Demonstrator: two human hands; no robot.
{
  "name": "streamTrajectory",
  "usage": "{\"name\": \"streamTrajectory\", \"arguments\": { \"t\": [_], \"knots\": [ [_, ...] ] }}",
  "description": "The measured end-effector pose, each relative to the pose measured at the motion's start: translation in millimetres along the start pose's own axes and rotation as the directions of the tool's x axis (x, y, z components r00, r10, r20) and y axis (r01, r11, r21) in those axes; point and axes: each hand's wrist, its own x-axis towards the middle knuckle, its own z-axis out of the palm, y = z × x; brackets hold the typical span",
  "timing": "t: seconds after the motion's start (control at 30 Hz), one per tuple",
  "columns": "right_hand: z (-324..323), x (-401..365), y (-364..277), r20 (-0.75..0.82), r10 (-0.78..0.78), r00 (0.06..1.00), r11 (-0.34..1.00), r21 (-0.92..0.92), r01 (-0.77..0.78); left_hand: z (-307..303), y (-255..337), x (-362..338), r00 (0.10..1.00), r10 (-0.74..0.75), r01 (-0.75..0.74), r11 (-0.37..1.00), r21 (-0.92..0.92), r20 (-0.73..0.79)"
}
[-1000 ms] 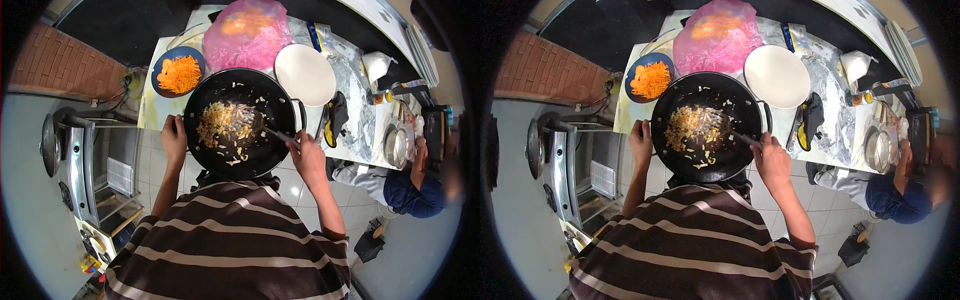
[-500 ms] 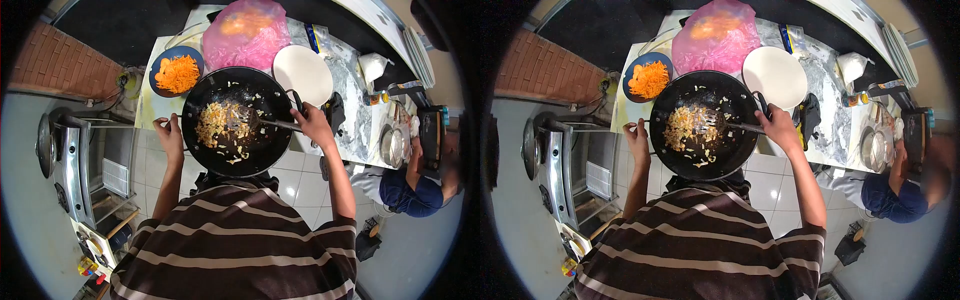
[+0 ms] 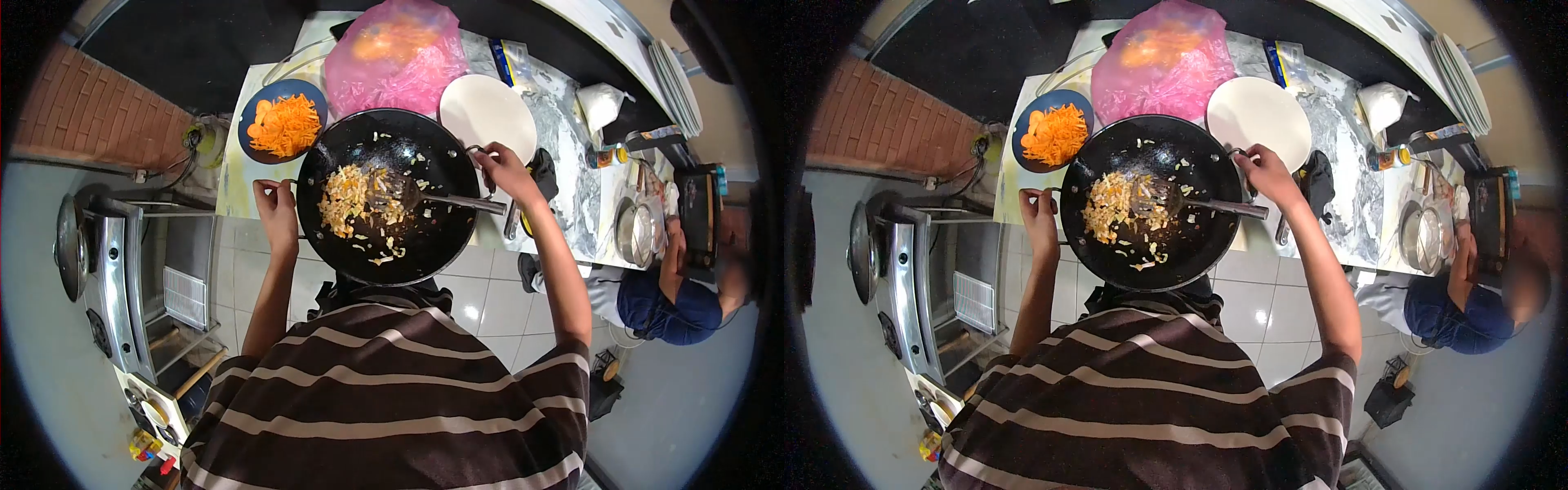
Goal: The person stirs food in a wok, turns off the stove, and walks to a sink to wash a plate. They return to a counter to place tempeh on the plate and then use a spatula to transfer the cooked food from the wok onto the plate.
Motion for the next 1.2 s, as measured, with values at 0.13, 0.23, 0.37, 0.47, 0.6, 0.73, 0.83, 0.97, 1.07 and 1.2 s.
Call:
{"name": "streamTrajectory", "arguments": {
  "t": [0.13,0.23,0.37,0.47,0.6,0.73,0.83,0.97,1.07,1.2],
  "knots": [
    [11,13,-1,0.040,0.112,0.993,0.993,0.029,-0.113,8,18,5,0.998,-0.061,0.061,0.998,0.022,-0.006],
    [26,9,-1,-0.217,0.041,0.975,0.984,-0.159,-0.077,10,21,12,0.997,-0.070,0.068,0.996,0.066,0.019],
    [10,-11,-30,-0.143,0.207,0.968,0.954,-0.191,-0.233,4,15,22,0.949,0.187,-0.229,0.962,0.146,0.252],
    [10,-8,-4,-0.243,-0.044,0.969,0.922,-0.383,-0.054,4,22,18,0.922,0.162,-0.238,0.954,0.184,0.353],
    [1,-11,3,-0.190,-0.027,0.981,0.940,-0.339,-0.040,11,29,11,0.955,0.054,-0.134,0.956,0.260,0.292],
    [-2,-12,-10,-0.201,-0.126,0.971,0.914,-0.405,0.034,19,22,12,0.905,0.354,-0.425,0.711,0.561,0.236],
    [-1,-7,-15,-0.172,-0.173,0.970,0.887,-0.455,0.077,8,15,16,0.947,0.229,-0.317,0.770,0.554,0.224],
    [-12,-1,-18,-0.148,-0.196,0.969,0.909,-0.398,0.123,9,18,7,0.974,0.143,-0.205,0.889,0.409,0.177],
    [-14,10,-6,-0.059,-0.238,0.970,0.890,-0.413,0.193,22,15,-4,0.909,0.411,-0.389,0.780,0.490,0.069],
    [-12,-39,-16,-0.115,-0.291,0.950,0.759,-0.632,0.157,37,20,-11,0.890,0.455,-0.389,0.796,0.463,-0.035]
  ]
}}
